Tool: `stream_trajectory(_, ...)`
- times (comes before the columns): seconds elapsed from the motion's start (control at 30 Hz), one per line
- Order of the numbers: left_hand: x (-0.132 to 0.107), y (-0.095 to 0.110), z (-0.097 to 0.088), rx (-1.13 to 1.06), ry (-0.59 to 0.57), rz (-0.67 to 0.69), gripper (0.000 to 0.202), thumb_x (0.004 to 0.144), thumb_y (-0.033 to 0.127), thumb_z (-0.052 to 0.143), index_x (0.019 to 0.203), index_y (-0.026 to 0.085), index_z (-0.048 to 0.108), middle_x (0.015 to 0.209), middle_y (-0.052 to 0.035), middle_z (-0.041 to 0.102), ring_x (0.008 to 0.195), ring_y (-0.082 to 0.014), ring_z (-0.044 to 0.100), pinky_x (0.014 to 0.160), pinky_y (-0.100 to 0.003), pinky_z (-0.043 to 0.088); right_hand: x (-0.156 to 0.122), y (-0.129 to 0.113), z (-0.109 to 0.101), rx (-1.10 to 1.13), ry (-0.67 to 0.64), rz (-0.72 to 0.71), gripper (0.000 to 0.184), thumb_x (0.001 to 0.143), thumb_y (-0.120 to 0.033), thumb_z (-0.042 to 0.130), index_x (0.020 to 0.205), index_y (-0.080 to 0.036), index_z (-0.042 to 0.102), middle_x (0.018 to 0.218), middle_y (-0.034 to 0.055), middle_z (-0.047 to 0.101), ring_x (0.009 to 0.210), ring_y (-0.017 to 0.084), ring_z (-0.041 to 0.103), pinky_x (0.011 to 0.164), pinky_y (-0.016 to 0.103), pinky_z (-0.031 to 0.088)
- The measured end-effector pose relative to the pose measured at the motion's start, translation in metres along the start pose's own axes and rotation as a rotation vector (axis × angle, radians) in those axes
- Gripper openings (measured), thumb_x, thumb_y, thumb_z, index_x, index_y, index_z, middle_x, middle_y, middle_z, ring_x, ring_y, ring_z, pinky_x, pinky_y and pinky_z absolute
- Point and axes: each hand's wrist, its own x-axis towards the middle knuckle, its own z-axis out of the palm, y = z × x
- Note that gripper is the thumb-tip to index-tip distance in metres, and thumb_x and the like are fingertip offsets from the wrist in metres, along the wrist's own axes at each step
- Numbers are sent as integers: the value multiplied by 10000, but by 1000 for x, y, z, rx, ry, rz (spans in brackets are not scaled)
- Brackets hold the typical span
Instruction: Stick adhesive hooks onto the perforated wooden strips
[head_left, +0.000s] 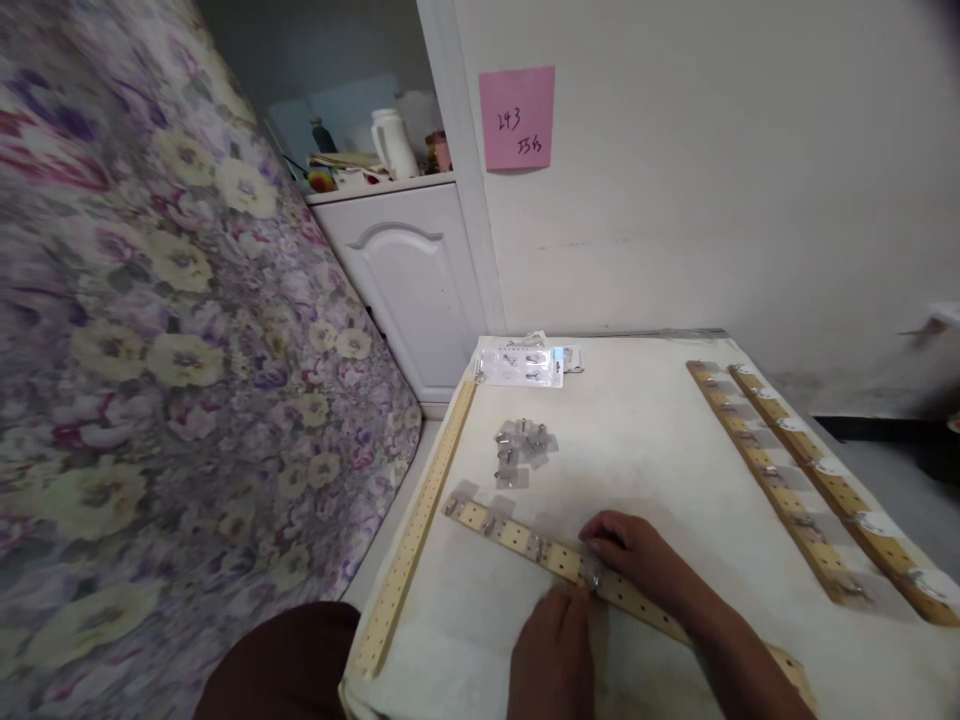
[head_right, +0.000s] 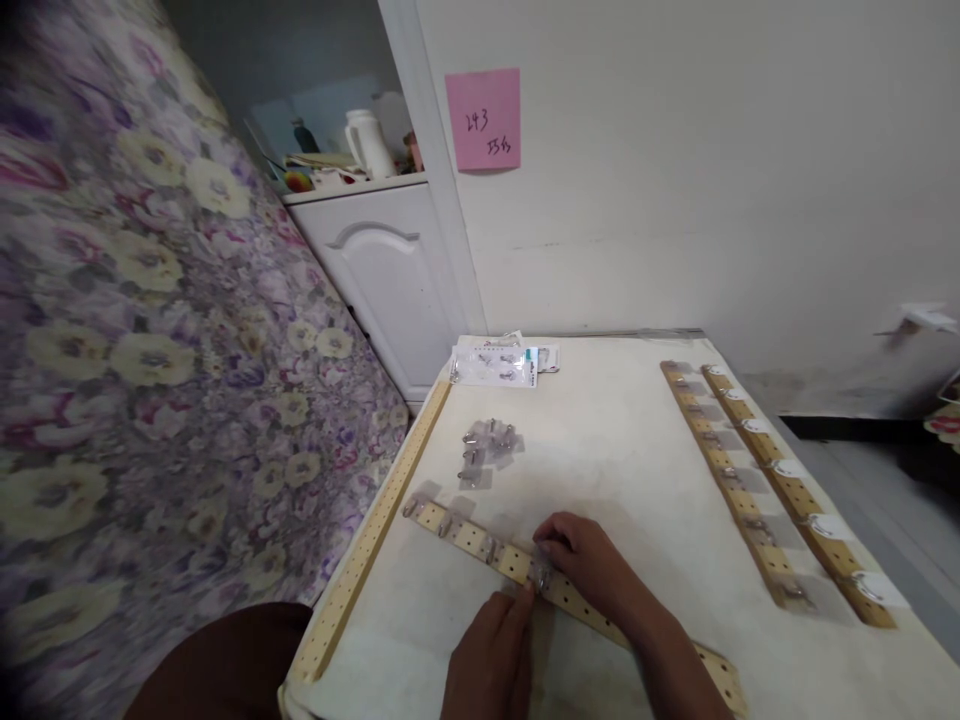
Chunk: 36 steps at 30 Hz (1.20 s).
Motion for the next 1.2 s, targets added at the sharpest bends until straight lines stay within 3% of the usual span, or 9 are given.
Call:
stream_trajectory(0.3, 4, 13, -35, 66, -147, 46, 506, 835, 59, 376, 1322, 154, 478, 1019, -128, 658, 939, -234, 621, 793, -339, 541, -8, 1, -1, -5, -30, -16, 190, 763, -237, 585, 941, -194, 638, 794, 17, 658, 726, 162, 583, 648, 268, 435)
stream_trajectory(0.47, 5, 16, -38, 66, -149, 32, 515, 833, 45, 381, 1322, 176, 477, 1019, -118, 656, 939, -219, 620, 797, -321, 538, -7, 2, 0, 8, -37, 12, 295, 657, -148, 631, 950, -184, 636, 753, -3, 622, 704, 151, 556, 623, 253, 421)
stream_trajectory(0.8, 6, 18, -41, 69, -182, -9, 510, 832, 56, 378, 1311, 189, 491, 1012, -116, 655, 916, -234, 626, 774, -341, 536, -4, 9, 6, 107, -43, 46, 316, 648, -136, 636, 960, -184, 626, 696, -28, 569, 645, 121, 499, 575, 226, 374)
stream_trajectory(1.07, 8, 17, -46, -70, -127, -2, 449, 826, 84, 391, 1229, 207, 545, 997, -84, 648, 929, -209, 621, 789, -312, 528, -2, 6, 5, 226, -81, 41, 334, 631, -124, 639, 960, -181, 620, 679, -49, 531, 624, 106, 491, 567, 216, 365)
stream_trajectory(1.2, 5, 12, -44, -155, -37, 38, 488, 820, 53, 357, 1255, 201, 521, 1046, -99, 632, 963, -210, 615, 827, -326, 522, -3, 7, 3, 200, -74, -1, 355, 645, -165, 663, 998, -188, 632, 752, -30, 566, 667, 117, 522, 608, 228, 393)
